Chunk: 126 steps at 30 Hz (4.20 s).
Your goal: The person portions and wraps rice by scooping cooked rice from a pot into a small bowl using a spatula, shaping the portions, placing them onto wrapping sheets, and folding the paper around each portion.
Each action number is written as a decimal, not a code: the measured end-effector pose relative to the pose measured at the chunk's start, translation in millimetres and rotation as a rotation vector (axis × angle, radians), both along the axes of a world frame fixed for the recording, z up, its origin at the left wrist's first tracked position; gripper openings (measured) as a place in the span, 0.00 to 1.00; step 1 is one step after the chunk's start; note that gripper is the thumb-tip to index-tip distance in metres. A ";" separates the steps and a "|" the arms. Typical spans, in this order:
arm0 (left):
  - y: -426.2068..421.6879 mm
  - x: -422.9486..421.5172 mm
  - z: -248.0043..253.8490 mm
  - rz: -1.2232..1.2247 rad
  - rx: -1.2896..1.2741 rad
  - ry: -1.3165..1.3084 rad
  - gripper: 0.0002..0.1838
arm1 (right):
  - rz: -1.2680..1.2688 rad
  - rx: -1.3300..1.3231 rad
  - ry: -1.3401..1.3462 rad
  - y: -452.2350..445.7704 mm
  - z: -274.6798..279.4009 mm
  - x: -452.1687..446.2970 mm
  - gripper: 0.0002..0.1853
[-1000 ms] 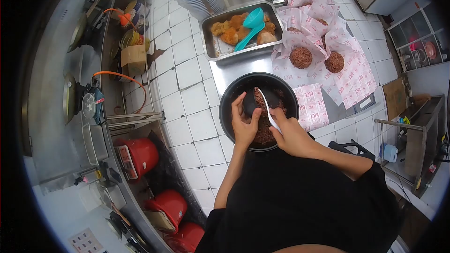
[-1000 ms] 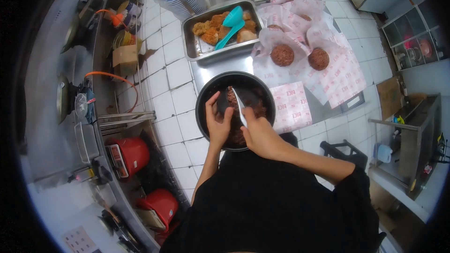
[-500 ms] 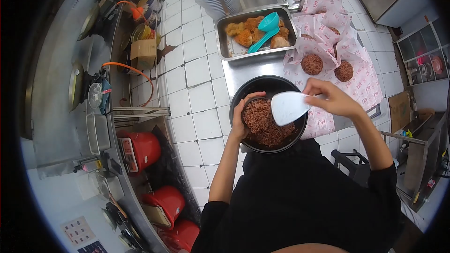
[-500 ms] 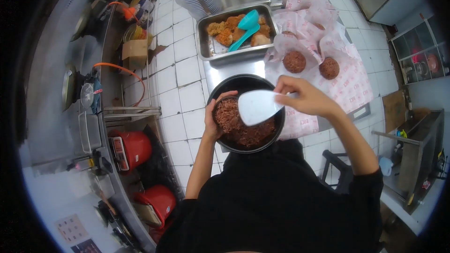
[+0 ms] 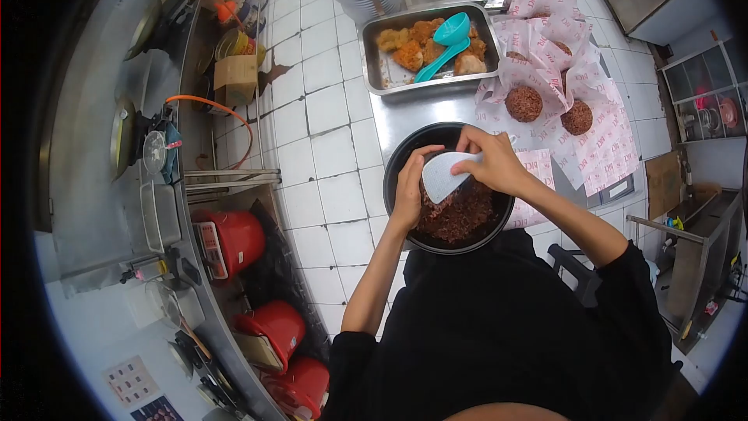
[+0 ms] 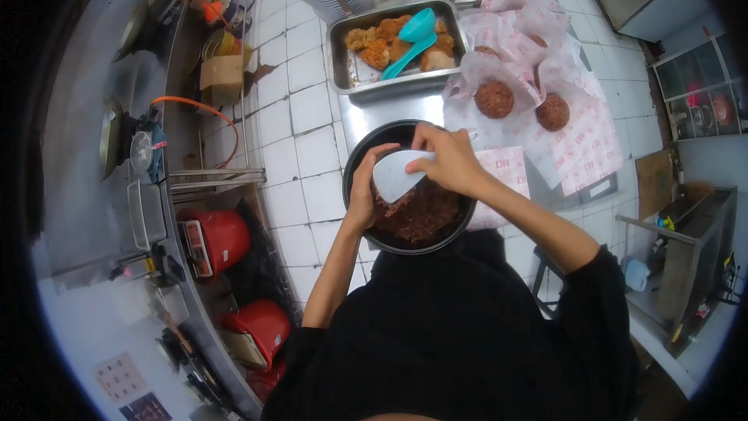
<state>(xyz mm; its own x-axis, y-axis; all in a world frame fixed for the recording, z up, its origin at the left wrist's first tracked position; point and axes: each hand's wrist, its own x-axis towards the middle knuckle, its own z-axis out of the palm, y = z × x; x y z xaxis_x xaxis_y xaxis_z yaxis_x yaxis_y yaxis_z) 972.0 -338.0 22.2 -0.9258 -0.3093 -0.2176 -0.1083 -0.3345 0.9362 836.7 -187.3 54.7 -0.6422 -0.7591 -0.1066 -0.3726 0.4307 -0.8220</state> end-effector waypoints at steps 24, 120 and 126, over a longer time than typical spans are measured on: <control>-5.6 -3.1 -2.4 0.020 0.295 -0.088 0.27 | 0.181 0.020 0.147 -10.1 30.8 -2.8 0.30; 195.6 -64.1 -62.1 0.015 -1.235 -0.050 0.20 | -0.458 -0.548 -0.667 207.1 -176.7 -61.3 0.04; 207.2 -121.9 -61.9 0.150 -0.894 -0.145 0.13 | -0.339 -0.464 -0.777 208.7 -141.1 -79.0 0.08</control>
<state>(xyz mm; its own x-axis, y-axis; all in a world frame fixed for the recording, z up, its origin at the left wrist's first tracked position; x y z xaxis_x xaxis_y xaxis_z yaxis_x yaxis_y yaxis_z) 850.0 -130.8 -39.7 -0.8447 -0.5330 0.0498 -0.2585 0.4876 0.8339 757.7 21.5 -86.4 -0.7117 -0.6197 -0.3308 0.4315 -0.0141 -0.9020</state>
